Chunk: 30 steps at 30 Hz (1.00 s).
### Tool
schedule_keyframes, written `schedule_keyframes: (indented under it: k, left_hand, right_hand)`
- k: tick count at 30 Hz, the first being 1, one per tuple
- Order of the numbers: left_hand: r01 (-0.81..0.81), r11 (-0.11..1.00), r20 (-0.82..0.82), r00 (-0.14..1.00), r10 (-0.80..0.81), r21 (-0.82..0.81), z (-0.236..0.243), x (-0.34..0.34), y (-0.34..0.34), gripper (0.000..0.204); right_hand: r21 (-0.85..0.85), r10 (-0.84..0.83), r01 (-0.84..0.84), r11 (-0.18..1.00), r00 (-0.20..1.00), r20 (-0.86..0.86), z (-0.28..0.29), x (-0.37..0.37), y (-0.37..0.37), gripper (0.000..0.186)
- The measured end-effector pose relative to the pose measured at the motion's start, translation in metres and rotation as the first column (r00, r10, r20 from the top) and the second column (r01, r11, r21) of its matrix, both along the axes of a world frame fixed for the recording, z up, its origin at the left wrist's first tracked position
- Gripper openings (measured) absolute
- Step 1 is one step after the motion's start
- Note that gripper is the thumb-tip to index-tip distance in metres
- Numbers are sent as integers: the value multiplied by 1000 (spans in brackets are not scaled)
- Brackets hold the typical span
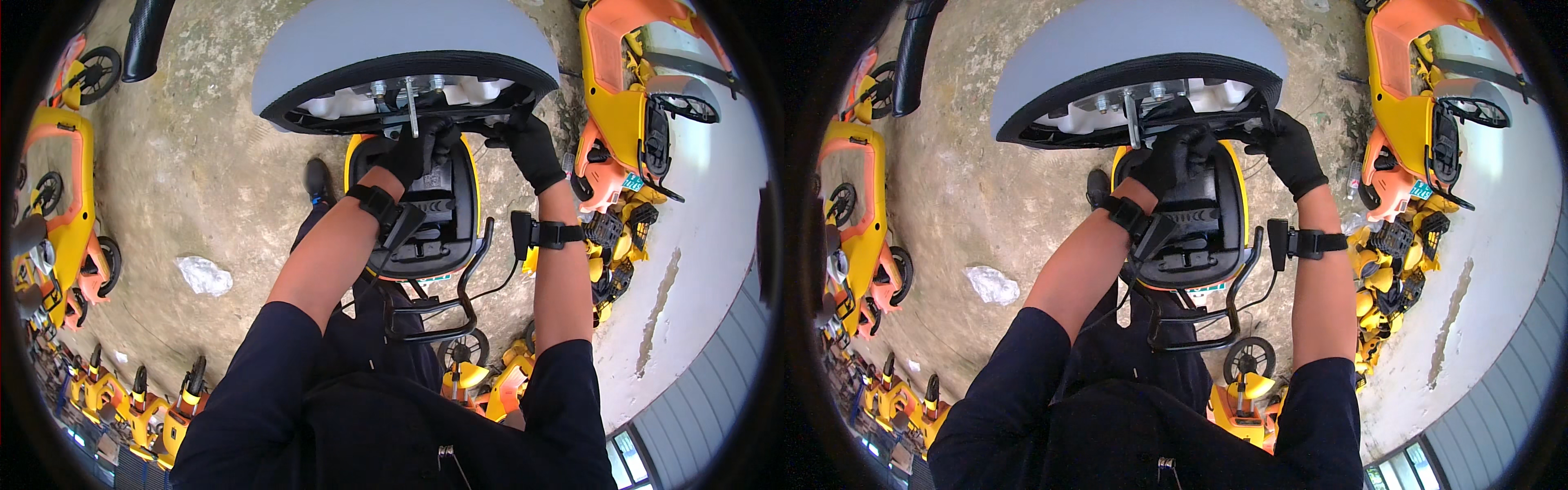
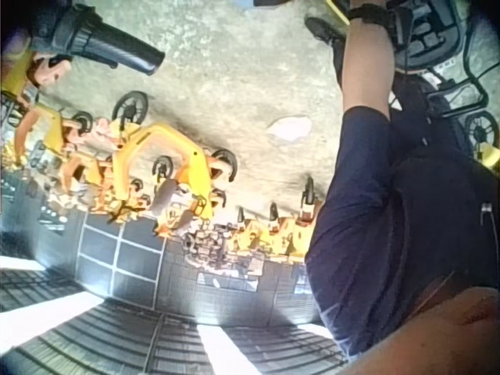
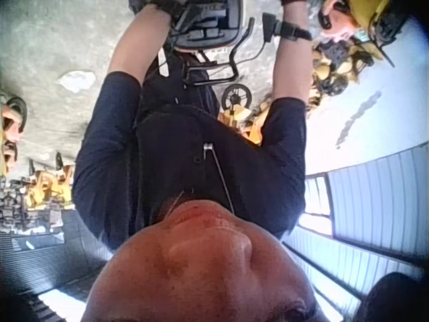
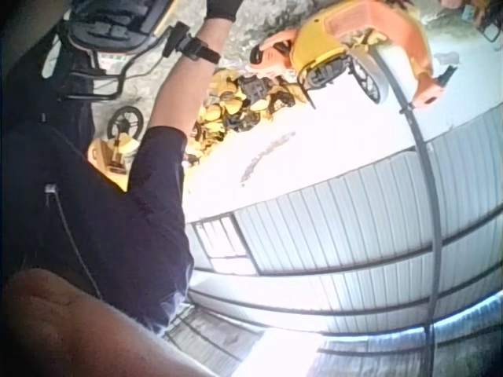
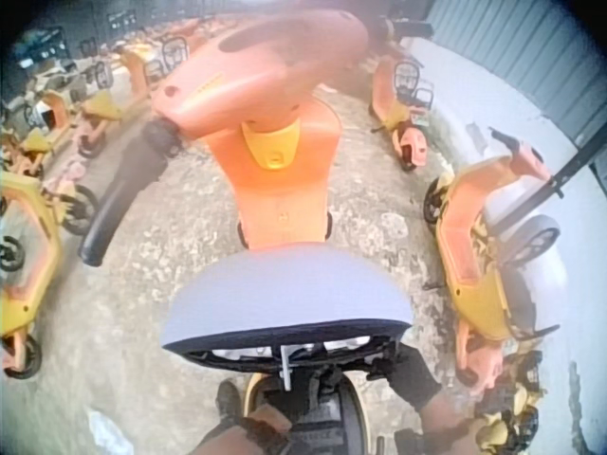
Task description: The person opens the seat compartment of a scooter to access internal components, then picks up a silver insulated cover and fits it onto the seat of another scooter.
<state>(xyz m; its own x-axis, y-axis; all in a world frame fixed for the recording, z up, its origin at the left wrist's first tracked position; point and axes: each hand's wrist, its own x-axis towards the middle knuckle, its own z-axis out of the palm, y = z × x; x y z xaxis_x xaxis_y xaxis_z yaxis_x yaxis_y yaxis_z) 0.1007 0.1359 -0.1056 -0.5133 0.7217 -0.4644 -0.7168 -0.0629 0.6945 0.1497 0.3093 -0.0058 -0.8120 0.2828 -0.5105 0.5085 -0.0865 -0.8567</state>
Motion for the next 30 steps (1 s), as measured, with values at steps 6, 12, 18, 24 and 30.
schedule_keyframes:
  k: [6, 12, 18, 24, 30]
  left_hand:
    - [-26, 981, -625, 774, -101, -190, 13, 7, 23, 23]
    - [-304, 932, -976, 154, -154, -195, -4, 11, 39, 24]
    - [-174, 981, -445, 888, 116, -92, 4, 7, 40, 14]
    - [-224, 972, -231, 952, 202, -69, 10, 8, 38, 12]
    - [-211, 951, -957, 227, -179, -227, 6, -1, 41, 13]
  right_hand:
    - [504, 152, -116, 856, 988, -30, -16, 13, -10, 26]
    - [681, 100, -75, 729, 995, 3, -16, 4, -37, 24]
    - [694, 75, -41, 719, 997, -19, -8, -2, -48, 31]
    - [659, 71, -64, 749, 997, 16, -7, -5, -36, 33]
    - [765, 107, -111, 634, 993, 56, -2, -4, -44, 37]
